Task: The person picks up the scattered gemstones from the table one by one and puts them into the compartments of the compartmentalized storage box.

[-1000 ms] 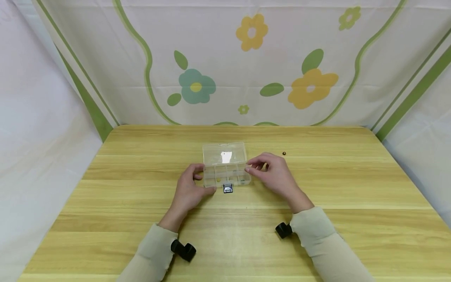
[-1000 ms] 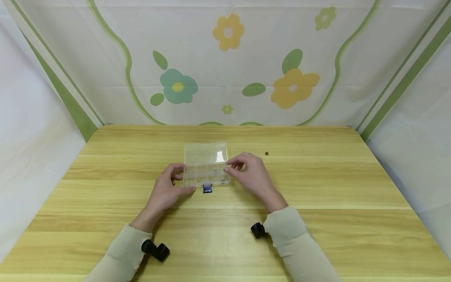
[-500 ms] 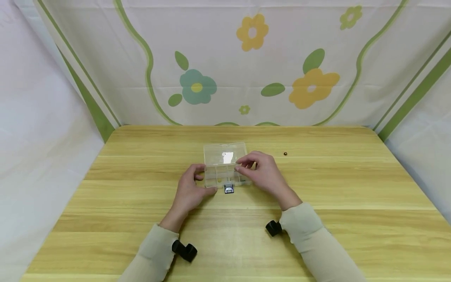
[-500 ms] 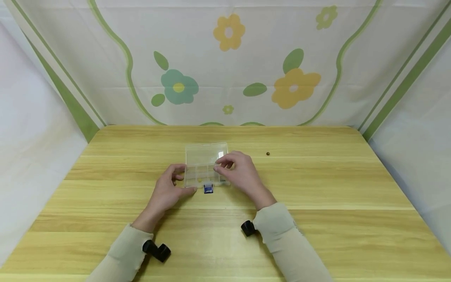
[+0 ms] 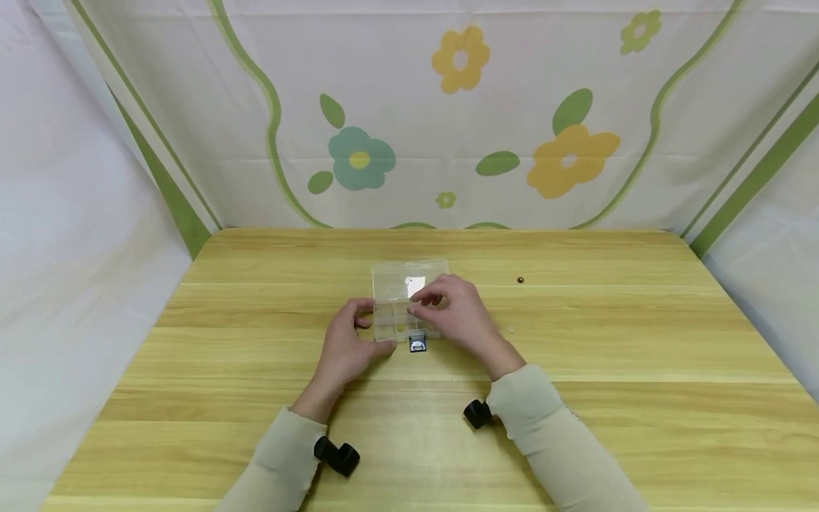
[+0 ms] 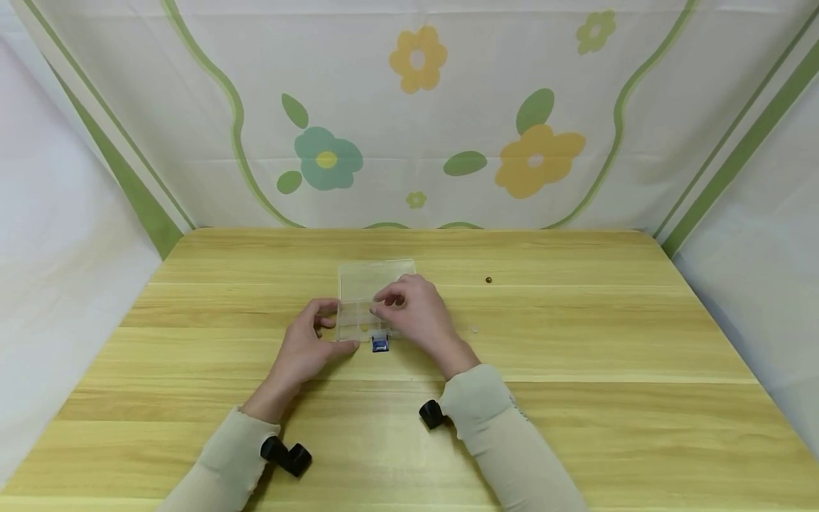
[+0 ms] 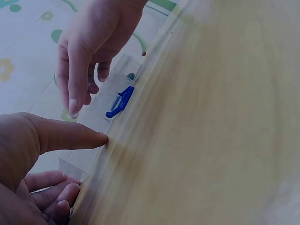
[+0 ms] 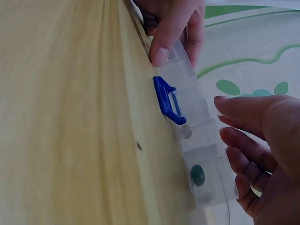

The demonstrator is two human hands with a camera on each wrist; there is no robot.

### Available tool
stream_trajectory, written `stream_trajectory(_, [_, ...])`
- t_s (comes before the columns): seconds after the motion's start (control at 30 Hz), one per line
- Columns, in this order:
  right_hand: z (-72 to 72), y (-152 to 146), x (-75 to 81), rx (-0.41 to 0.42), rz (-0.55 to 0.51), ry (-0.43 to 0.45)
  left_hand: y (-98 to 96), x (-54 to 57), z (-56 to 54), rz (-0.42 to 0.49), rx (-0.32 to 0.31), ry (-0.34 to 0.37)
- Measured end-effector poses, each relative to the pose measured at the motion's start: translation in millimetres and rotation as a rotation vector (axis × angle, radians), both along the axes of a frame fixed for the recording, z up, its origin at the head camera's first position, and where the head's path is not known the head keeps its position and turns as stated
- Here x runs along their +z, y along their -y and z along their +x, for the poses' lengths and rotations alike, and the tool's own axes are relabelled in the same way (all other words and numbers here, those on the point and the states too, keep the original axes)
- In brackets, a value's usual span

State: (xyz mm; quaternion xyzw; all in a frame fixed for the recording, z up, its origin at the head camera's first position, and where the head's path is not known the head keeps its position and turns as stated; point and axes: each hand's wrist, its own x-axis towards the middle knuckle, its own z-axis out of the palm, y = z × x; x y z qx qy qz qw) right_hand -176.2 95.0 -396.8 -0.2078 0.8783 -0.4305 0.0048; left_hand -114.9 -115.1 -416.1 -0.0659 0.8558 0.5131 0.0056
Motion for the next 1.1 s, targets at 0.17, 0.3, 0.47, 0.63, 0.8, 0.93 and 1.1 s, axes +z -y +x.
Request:
stream_trajectory(0.17, [-0.3,3.8,-3.4,0.006,0.031,-0.015,-0.5,0.3,0.0,0.001,0.0,-0.006])
stream_trajectory(0.3, [-0.9,4.6,-5.7,0.002,0.035,-0.027,-0.3,0.4,0.3,0.003,0.002,-0.006])
stream_trajectory(0.47, [-0.7,4.9,-6.2,-0.005,0.044,-0.022,0.0,0.6,0.2,0.007,0.001,-0.009])
stream_trajectory(0.63, [0.4,5.9,-5.3,-0.011,0.052,-0.019,0.7,0.0,0.1,-0.003,0.0,-0.009])
stream_trajectory(0.8, [0.7,6.9,-5.2,-0.015,0.062,-0.027,1.1,0.4,0.2,-0.004,-0.001,-0.009])
stream_trajectory(0.93, [0.6,7.2,-5.3,-0.016,0.072,-0.029,1.3,1.2,0.6,-0.003,0.0,-0.009])
stream_trajectory(1.1, [0.0,6.9,-6.1,-0.015,0.076,-0.031,1.3,1.2,0.5,0.001,0.0,-0.008])
